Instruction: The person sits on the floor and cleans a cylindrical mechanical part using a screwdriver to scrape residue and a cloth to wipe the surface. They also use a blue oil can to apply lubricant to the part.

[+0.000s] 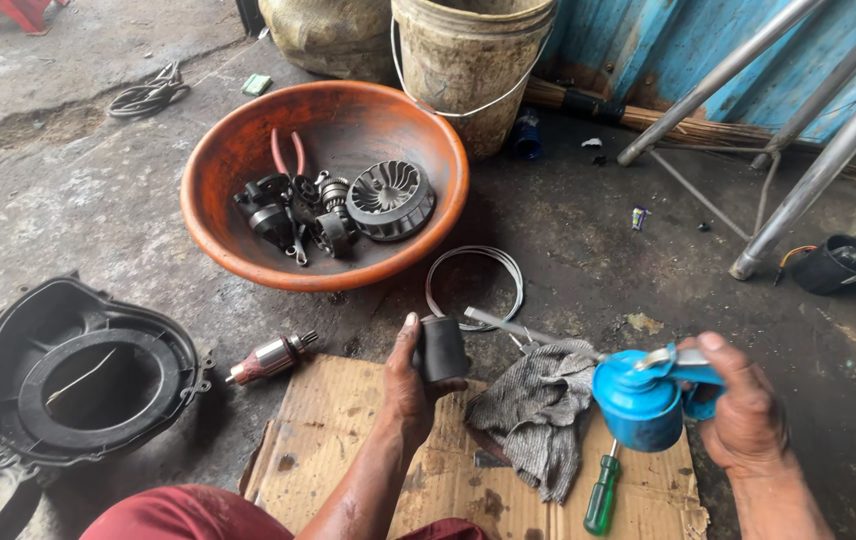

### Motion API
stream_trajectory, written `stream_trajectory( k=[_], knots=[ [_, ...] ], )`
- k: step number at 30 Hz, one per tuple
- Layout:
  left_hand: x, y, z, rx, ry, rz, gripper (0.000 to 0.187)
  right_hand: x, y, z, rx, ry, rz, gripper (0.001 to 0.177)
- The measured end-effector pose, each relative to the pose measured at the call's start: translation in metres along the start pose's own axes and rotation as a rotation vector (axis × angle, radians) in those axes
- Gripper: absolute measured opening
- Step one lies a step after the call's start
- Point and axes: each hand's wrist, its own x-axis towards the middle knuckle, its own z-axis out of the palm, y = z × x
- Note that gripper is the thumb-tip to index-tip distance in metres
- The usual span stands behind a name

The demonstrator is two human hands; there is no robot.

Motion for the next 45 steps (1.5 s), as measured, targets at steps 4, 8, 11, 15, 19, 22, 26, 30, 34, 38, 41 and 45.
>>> stream_trajectory(
  k=[4, 8, 11, 15, 19, 22, 26, 30, 34, 38, 41, 45],
  knots=[
    [-0.005, 0.004, 0.003, -0.115, -0.097, 0.009, 0.069, -0.008, -0.003, 0.008, -0.088, -0.085, 0.064, 0.045],
    [-0.011, 0.012, 0.006, -0.206, -0.138, -0.020, 0.069, -0.008, -0.007, 0.009, -0.050, -0.148, 0.050, 0.045],
    [-0.017, 0.018, 0.008, -0.298, -0.202, -0.058, 0.069, -0.007, -0.009, 0.009, 0.012, -0.118, 0.137, 0.040],
    [-0.020, 0.024, 0.010, -0.336, -0.259, -0.063, 0.074, -0.011, -0.014, 0.006, 0.070, -0.240, 0.122, 0.042],
    [-0.021, 0.023, 0.007, -0.282, -0.282, -0.068, 0.076, -0.013, -0.018, 0.003, 0.099, -0.366, 0.034, 0.050],
    [-0.017, 0.022, 0.005, -0.279, -0.313, -0.068, 0.076, -0.010, -0.022, 0.001, 0.039, -0.392, 0.013, 0.049],
    [-0.014, 0.019, 0.002, -0.286, -0.374, -0.063, 0.075, -0.008, -0.025, 0.002, 0.016, -0.261, -0.027, 0.033],
    [-0.012, 0.015, 0.001, -0.191, -0.339, -0.050, 0.076, -0.009, -0.028, 0.008, 0.023, -0.250, -0.058, 0.035],
    [-0.009, 0.012, 0.001, -0.180, -0.295, -0.088, 0.074, -0.008, -0.034, 0.014, -0.034, -0.238, -0.087, 0.032],
    [-0.006, 0.006, -0.001, -0.118, -0.213, -0.084, 0.074, -0.007, -0.033, 0.013, -0.097, -0.220, -0.072, 0.035],
    [-0.004, 0.007, 0.001, 0.056, -0.132, -0.052, 0.076, -0.004, -0.025, 0.012, -0.031, -0.238, -0.024, 0.036],
    [-0.002, 0.012, 0.002, 0.653, 0.184, -0.069, 0.090, 0.000, -0.013, -0.002, -0.054, -0.249, -0.033, 0.041]
  ],
)
